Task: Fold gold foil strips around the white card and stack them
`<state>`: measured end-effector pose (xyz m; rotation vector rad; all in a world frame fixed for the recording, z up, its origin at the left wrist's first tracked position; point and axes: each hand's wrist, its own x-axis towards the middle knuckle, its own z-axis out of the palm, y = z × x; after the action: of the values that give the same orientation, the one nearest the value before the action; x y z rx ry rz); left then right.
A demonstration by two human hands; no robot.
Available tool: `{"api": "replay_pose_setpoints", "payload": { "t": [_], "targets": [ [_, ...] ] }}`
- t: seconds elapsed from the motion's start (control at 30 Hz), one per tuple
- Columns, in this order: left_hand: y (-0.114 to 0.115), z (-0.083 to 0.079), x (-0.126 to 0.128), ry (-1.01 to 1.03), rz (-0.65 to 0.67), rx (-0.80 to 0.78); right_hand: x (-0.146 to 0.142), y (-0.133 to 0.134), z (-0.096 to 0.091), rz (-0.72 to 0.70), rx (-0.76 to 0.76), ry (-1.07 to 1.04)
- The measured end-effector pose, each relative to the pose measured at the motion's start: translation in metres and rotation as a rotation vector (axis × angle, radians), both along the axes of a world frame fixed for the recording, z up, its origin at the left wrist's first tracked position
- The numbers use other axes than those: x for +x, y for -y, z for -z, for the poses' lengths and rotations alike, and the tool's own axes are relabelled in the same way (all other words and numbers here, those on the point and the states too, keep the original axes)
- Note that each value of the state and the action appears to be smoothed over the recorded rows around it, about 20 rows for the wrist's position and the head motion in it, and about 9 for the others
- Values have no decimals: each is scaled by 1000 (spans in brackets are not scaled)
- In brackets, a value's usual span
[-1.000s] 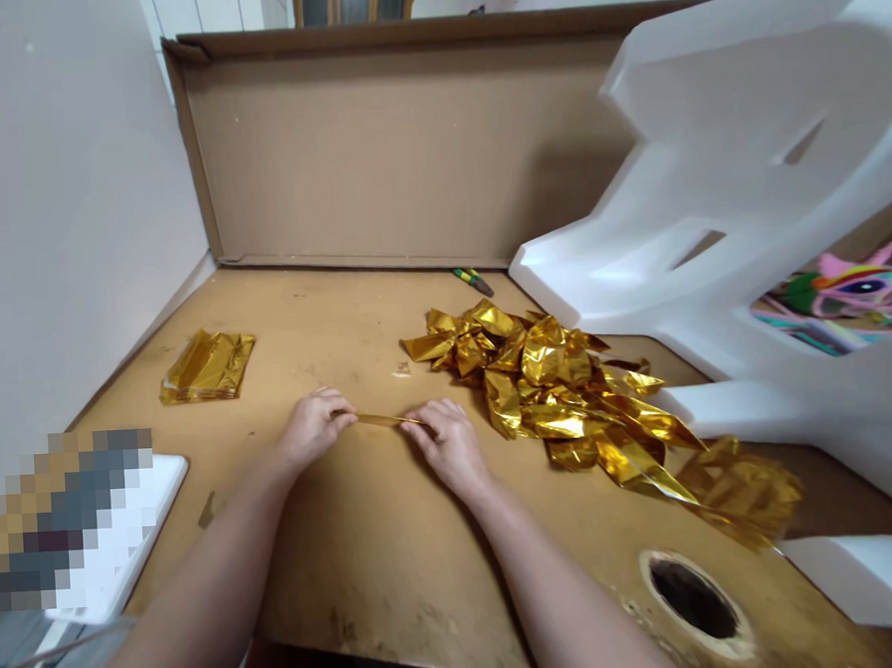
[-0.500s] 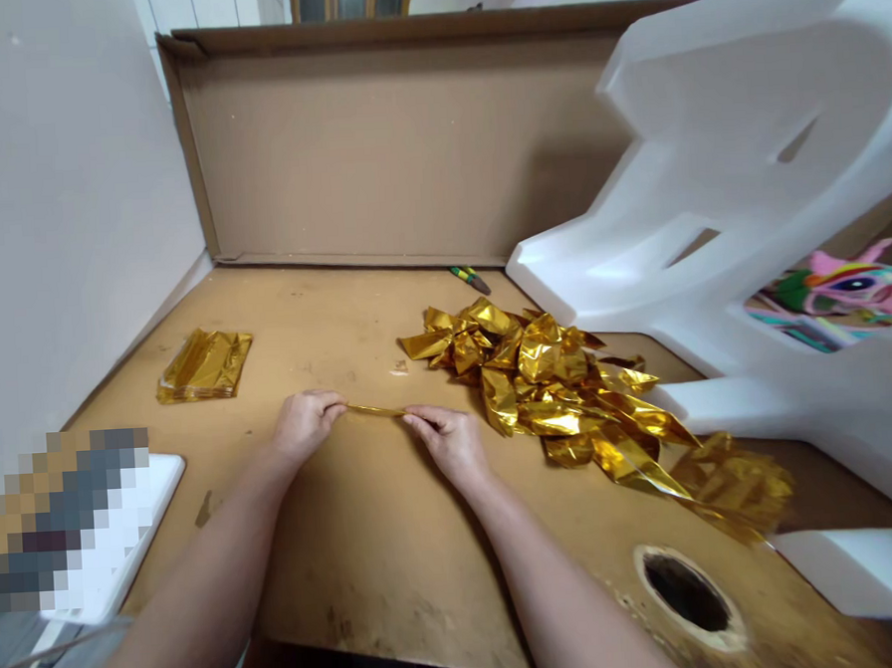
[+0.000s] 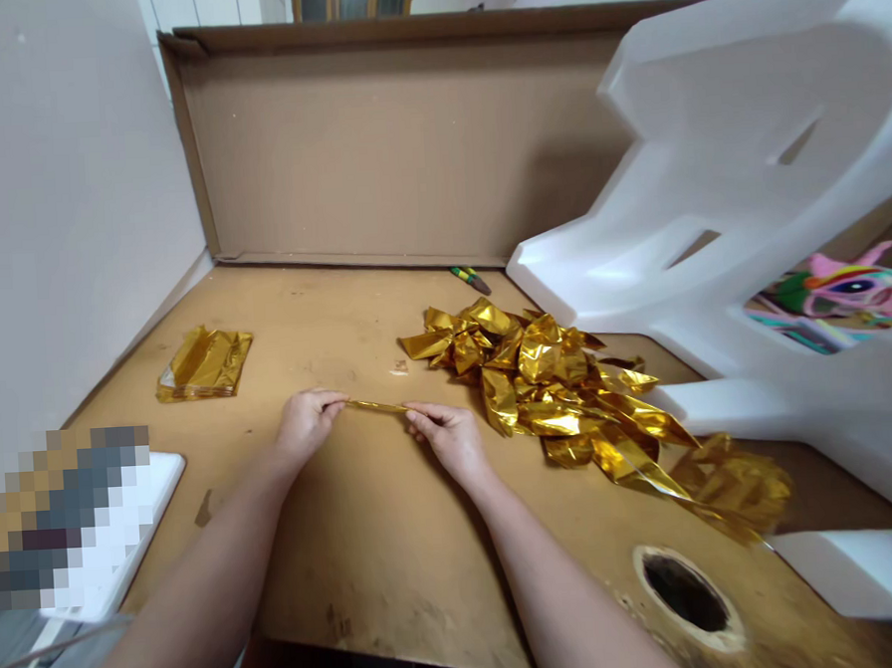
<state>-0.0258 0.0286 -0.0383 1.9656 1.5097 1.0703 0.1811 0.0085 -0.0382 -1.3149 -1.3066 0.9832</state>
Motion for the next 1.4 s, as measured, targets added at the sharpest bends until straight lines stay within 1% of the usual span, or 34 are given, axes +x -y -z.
{"api": "replay_pose_setpoints", "payload": {
  "t": [0.17,0.37,0.57,0.77,0.9,1.1,1.4],
  "targets": [
    [-1,3,3,110,-9,-79,1,0,-3,11,-15,-31],
    [-4,5,7,234,-48,-205,1,3,-7,36,-24,30],
    [-4,1,8,309,-66,-329,-1,2,-7,49,-33,30],
    [-1,-7,10,410,-78,-380,-2,1,-6,56,-48,11],
    [-2,-6,10,447,-79,-416,-2,0,-4,62,-57,0],
    [-3,-3,9,503,-43,-431,-1,0,-2,60,-37,32],
    [-5,-3,8,489,-45,-428,1,1,0,32,34,124]
  ]
}}
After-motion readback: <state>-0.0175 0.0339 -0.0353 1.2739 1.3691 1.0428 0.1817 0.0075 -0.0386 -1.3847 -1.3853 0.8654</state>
